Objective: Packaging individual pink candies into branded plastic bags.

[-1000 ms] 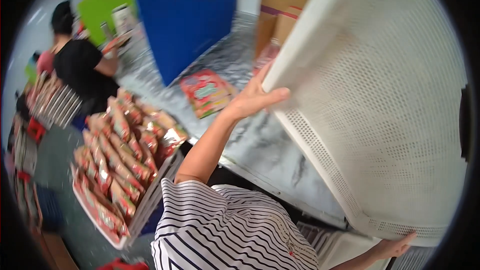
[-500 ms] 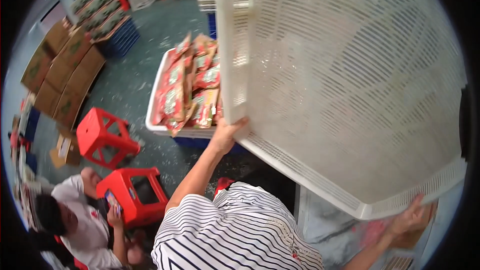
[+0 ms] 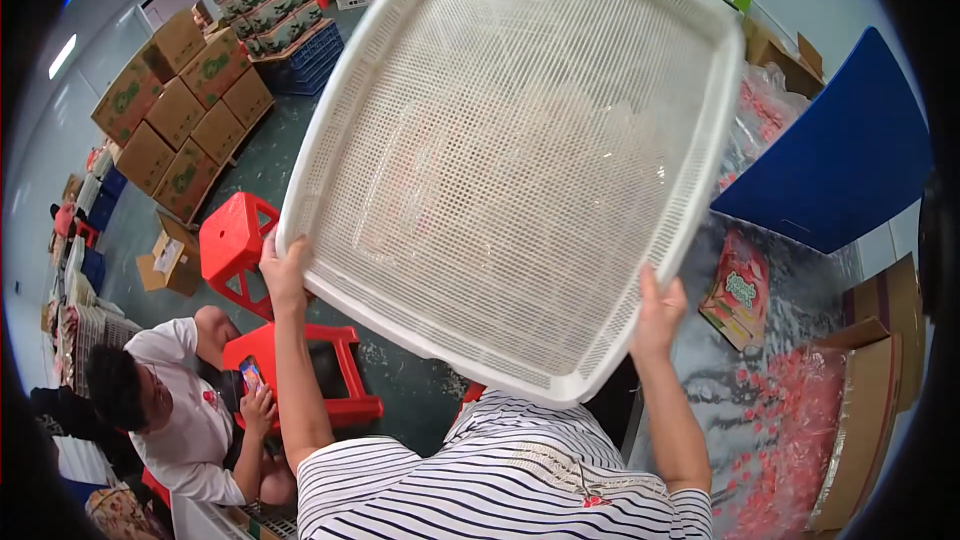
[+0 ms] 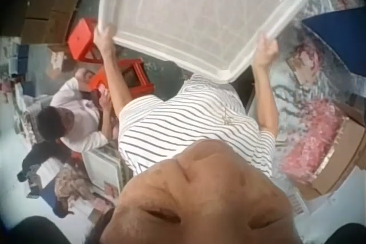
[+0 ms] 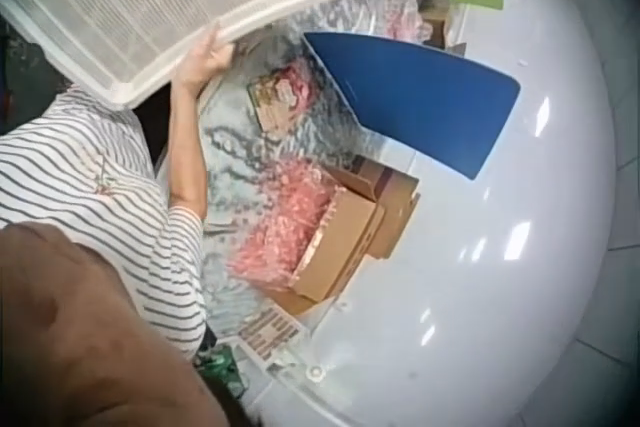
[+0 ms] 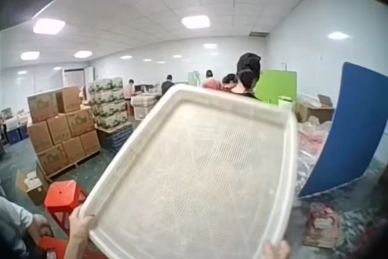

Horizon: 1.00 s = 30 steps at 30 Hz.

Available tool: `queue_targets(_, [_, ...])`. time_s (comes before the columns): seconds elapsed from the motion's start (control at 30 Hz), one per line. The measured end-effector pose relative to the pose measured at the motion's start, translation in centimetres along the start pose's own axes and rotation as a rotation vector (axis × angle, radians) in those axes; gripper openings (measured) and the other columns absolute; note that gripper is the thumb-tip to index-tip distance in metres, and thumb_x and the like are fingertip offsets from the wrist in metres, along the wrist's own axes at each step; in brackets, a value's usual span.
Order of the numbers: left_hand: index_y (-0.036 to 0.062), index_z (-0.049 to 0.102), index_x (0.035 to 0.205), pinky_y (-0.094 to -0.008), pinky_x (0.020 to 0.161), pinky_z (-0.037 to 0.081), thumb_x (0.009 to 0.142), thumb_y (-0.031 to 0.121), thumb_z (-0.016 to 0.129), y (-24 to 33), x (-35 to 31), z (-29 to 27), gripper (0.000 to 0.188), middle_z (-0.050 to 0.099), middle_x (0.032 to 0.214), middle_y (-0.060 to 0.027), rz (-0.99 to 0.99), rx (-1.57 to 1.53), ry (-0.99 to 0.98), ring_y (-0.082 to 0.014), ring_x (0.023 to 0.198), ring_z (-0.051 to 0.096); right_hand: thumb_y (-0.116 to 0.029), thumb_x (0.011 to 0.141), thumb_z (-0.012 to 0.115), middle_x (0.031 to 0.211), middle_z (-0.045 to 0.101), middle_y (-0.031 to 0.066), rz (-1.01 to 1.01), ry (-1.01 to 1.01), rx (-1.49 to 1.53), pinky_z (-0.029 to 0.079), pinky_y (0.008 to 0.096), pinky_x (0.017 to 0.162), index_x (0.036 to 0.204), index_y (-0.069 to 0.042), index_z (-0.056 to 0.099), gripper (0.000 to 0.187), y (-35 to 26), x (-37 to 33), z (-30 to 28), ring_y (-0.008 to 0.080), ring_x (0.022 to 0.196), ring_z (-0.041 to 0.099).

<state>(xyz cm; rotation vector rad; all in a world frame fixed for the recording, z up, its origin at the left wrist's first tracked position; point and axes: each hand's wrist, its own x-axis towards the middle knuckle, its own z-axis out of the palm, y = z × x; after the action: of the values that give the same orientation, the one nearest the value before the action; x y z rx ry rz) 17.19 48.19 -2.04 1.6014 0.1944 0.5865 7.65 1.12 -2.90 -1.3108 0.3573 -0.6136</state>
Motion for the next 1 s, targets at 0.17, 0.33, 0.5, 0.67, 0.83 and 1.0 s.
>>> queue_targets(0.17, [-0.0027, 0.022, 0.143, -0.0236, 0.067, 0.048, 0.087, 0.011, 0.063, -1.6, 4.3, 2.5, 0.071, 0.06, 0.107, -0.0099, -0.096, -0.081, 0.033, -0.0132, 0.083, 0.06, -0.016, 0.094, 0.058, 0.093, 0.063, 0.0053, 0.19, 0.054, -0.074, 0.049, 0.0274, 0.071, 0.1, 0.001, 0.058, 0.018, 4.6, -1.5, 3.4, 0.0106, 0.08, 0.058])
queue_targets(0.33, [-0.0062, 0.025, 0.139, -0.0345, 0.08, 0.05, 0.088, 0.02, 0.064, -10.4, 1.5, 4.7, 0.069, 0.054, 0.118, -0.0157, -0.458, -0.324, -0.201, -0.022, 0.103, 0.058, -0.026, 0.095, 0.056, 0.091, 0.062, 0.0033, 0.444, -0.296, -0.129, 0.052, 0.0276, 0.07, 0.099, -0.001, 0.059, 0.025, 2.5, -2.0, 4.5, 0.0099, 0.078, 0.059])
queue_targets(0.5, [-0.0034, 0.023, 0.141, -0.0266, 0.069, 0.05, 0.085, 0.02, 0.068, -7.4, -4.4, 6.1, 0.076, 0.058, 0.114, -0.0143, -0.451, -0.06, -0.297, -0.0161, 0.093, 0.061, -0.045, 0.094, 0.052, 0.083, 0.062, 0.0027, 0.414, -0.199, -0.439, 0.051, 0.0241, 0.054, 0.1, -0.005, 0.059, 0.041, 2.1, 3.9, 1.3, 0.0094, 0.064, 0.057])
queue_targets(0.67, [-0.0038, 0.037, 0.13, -0.0257, 0.067, 0.05, 0.084, 0.016, 0.069, -5.4, -9.2, 7.6, 0.059, 0.063, 0.101, -0.0104, -0.544, 0.036, -0.186, -0.0136, 0.086, 0.061, -0.05, 0.089, 0.057, 0.067, 0.061, 0.0041, 0.402, -0.133, -0.48, 0.039, 0.0208, 0.04, 0.087, -0.002, 0.063, 0.049, 1.9, 12.8, -1.0, 0.0079, 0.048, 0.051])
queue_targets(0.83, [-0.005, 0.044, 0.122, -0.0325, 0.084, 0.049, 0.079, 0.003, 0.066, -6.0, -11.2, 10.2, 0.049, 0.062, 0.107, -0.0149, -0.348, -0.084, -0.059, -0.0211, 0.096, 0.061, -0.039, 0.085, 0.067, 0.065, 0.06, 0.0031, 0.299, -0.123, -0.582, 0.038, 0.0219, 0.038, 0.08, -0.002, 0.063, 0.037, 4.2, 17.0, -1.8, 0.0097, 0.046, 0.051])
queue_targets(1.0, [-0.0051, 0.045, 0.12, -0.0319, 0.078, 0.051, 0.069, -0.007, 0.05, -5.2, -10.9, 10.0, 0.051, 0.061, 0.106, -0.0145, -0.312, -0.189, 0.008, -0.0204, 0.089, 0.063, -0.027, 0.079, 0.07, 0.066, 0.061, 0.003, 0.47, -0.154, -0.39, 0.035, 0.0221, 0.035, 0.087, -0.002, 0.062, 0.028, 4.4, 18.2, -0.5, 0.0108, 0.046, 0.052])
